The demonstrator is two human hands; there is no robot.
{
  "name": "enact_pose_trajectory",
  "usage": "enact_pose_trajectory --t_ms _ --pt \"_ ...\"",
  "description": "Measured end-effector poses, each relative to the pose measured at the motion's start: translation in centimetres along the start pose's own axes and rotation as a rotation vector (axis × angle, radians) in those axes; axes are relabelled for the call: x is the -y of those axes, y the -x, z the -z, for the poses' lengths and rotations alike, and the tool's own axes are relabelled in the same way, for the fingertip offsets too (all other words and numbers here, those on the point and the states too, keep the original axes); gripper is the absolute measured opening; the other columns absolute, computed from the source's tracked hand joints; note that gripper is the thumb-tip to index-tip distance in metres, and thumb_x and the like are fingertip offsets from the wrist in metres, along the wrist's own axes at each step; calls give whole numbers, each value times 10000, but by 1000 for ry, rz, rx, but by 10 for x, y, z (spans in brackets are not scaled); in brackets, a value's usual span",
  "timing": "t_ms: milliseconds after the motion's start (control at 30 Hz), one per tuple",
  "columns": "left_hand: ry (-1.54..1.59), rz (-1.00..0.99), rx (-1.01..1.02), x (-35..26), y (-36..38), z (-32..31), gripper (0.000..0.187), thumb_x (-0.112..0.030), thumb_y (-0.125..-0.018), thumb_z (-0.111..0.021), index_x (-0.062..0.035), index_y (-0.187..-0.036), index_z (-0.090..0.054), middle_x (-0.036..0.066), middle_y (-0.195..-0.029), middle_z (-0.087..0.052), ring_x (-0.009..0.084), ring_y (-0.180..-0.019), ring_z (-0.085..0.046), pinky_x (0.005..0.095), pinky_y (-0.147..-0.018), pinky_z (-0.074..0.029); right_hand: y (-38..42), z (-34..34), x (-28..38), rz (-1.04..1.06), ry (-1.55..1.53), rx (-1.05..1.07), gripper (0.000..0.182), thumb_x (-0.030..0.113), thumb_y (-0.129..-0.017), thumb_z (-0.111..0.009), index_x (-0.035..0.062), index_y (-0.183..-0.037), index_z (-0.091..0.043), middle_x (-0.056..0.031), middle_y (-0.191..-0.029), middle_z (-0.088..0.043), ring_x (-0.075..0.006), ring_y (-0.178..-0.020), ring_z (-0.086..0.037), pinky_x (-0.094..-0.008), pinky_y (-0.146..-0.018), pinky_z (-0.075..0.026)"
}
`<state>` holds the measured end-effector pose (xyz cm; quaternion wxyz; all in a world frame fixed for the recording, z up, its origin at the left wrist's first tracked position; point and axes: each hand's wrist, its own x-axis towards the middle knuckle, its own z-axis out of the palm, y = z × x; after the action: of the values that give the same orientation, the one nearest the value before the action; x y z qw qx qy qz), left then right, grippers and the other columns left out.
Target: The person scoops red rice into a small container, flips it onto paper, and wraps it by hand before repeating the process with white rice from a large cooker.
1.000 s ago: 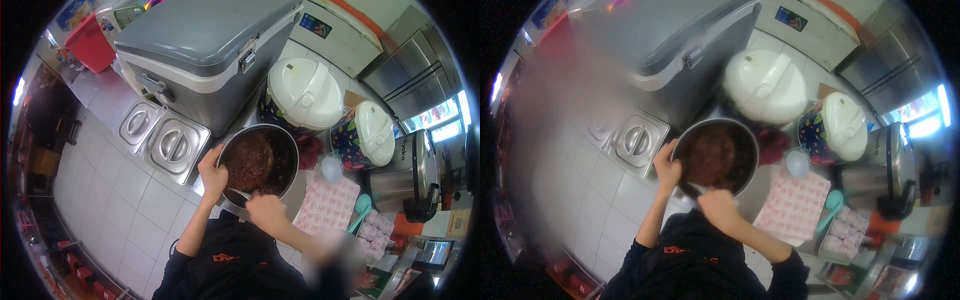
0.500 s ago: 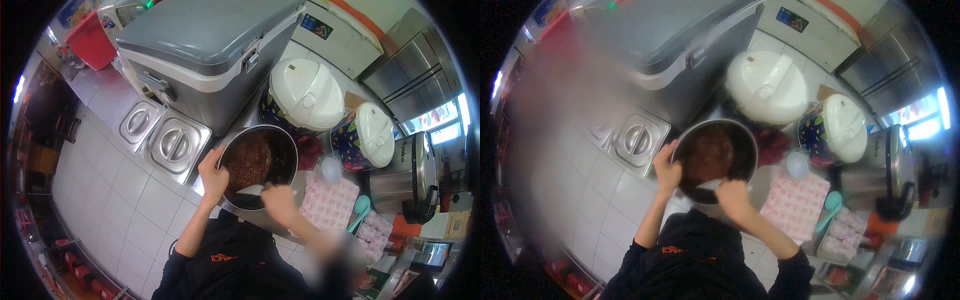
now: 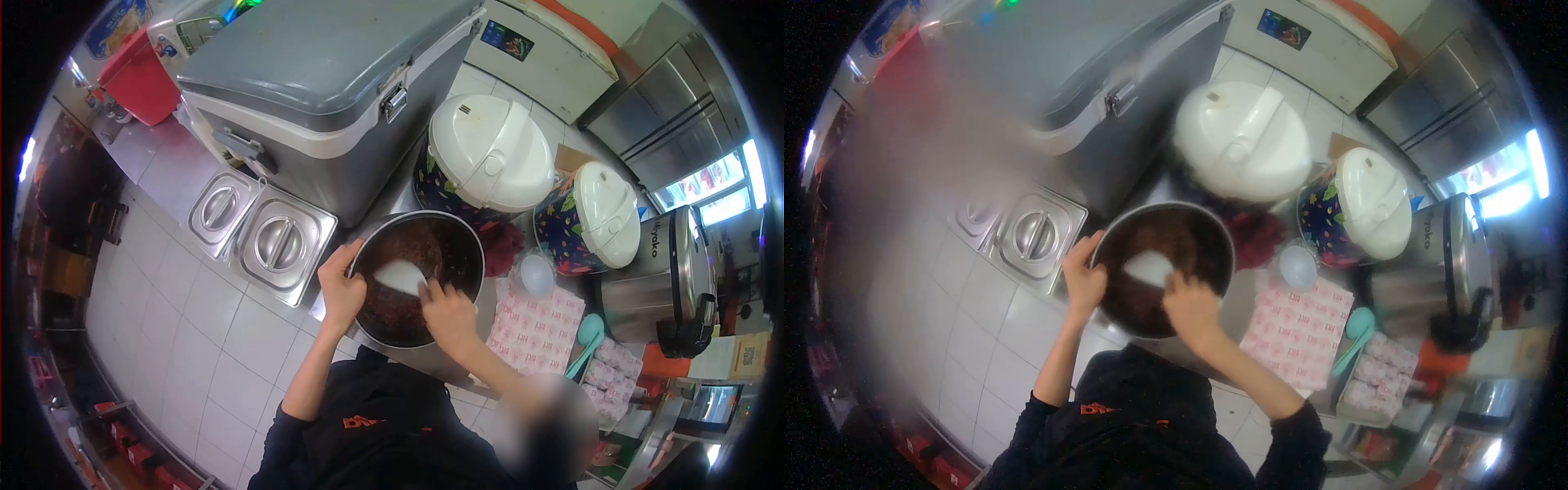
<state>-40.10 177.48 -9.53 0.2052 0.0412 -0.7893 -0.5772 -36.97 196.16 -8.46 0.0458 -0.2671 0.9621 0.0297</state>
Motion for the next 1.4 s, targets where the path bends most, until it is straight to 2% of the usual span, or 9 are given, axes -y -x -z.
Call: enact_pose_trajectory --t_ms 100,267,433,700,767,867,1100,1233,1400 --pt "0 -38 48 -2 -4 -2 512 139 -552 -408 16 -1010 -601 102 -631 -420 172 -576 -447 223 -558 -347 -27 1 10 242 105 -380 250 140 -684 -560 9 -894 -596 -72 -840 -497 -221 -746 -544 -331 -624 -461" --pt "-27 -48 49 -1 -10 5 517 144 -546 -408 22 -1010 -600 104 -626 -416 168 -568 -450 224 -552 -346 6 -16 -20 411 131 -114 224 148 -688 -557 17 -867 -591 -70 -847 -506 -214 -739 -547 -324 -597 -455" --pt "-66 -84 88 -5 -13 1 521 145 -537 -413 12 -1002 -606 111 -634 -423 179 -567 -458 234 -542 -352 -25 18 -39 134 101 -275 341 130 -729 -520 74 -1061 -573 -68 -891 -524 -210 -752 -556 -305 -575 -458" --pt "-75 -97 88 -16 -13 -1 509 133 -542 -418 5 -998 -608 126 -641 -431 203 -562 -457 252 -533 -355 18 -24 0 143 90 -204 347 118 -704 -541 27 -1039 -562 -94 -916 -516 -238 -706 -574 -349 -565 -496" --pt "-56 -80 91 -18 -10 -3 507 130 -544 -420 2 -997 -607 128 -644 -433 207 -562 -457 255 -529 -351 23 -16 -9 48 3 2 374 108 -686 -554 30 -1052 -560 -101 -929 -519 -234 -673 -576 -343 -550 -495" --pt "-108 -98 142 -34 -9 -6 508 130 -544 -418 1 -999 -605 134 -653 -439 225 -570 -465 255 -538 -358 -15 2 -29 -91 32 -328 405 95 -676 -559 21 -1074 -557 -109 -948 -527 -221 -668 -582 -325 -529 -491" --pt "-66 -96 103 -23 -12 -5 513 130 -547 -413 -6 -1002 -605 145 -665 -450 252 -580 -478 261 -543 -366 39 -25 -8 -66 151 34 398 82 -673 -561 -1 -1062 -564 -112 -912 -529 -212 -676 -579 -331 -540 -501" --pt "-65 -96 145 -28 -4 -10 509 127 -550 -413 -6 -1001 -607 142 -659 -445 248 -568 -475 272 -536 -364 4 2 -33 -121 61 -292 390 90 -682 -561 -9 -1058 -536 -106 -854 -511 -213 -627 -575 -330 -516 -489" --pt "-86 -125 140 -34 -2 -15 488 120 -555 -429 -12 -989 -610 138 -656 -442 255 -568 -470 296 -524 -359 10 -31 -16 -243 275 -171 338 98 -688 -561 -28 -1002 -551 -93 -865 -512 -205 -606 -577 -302 -472 -474"
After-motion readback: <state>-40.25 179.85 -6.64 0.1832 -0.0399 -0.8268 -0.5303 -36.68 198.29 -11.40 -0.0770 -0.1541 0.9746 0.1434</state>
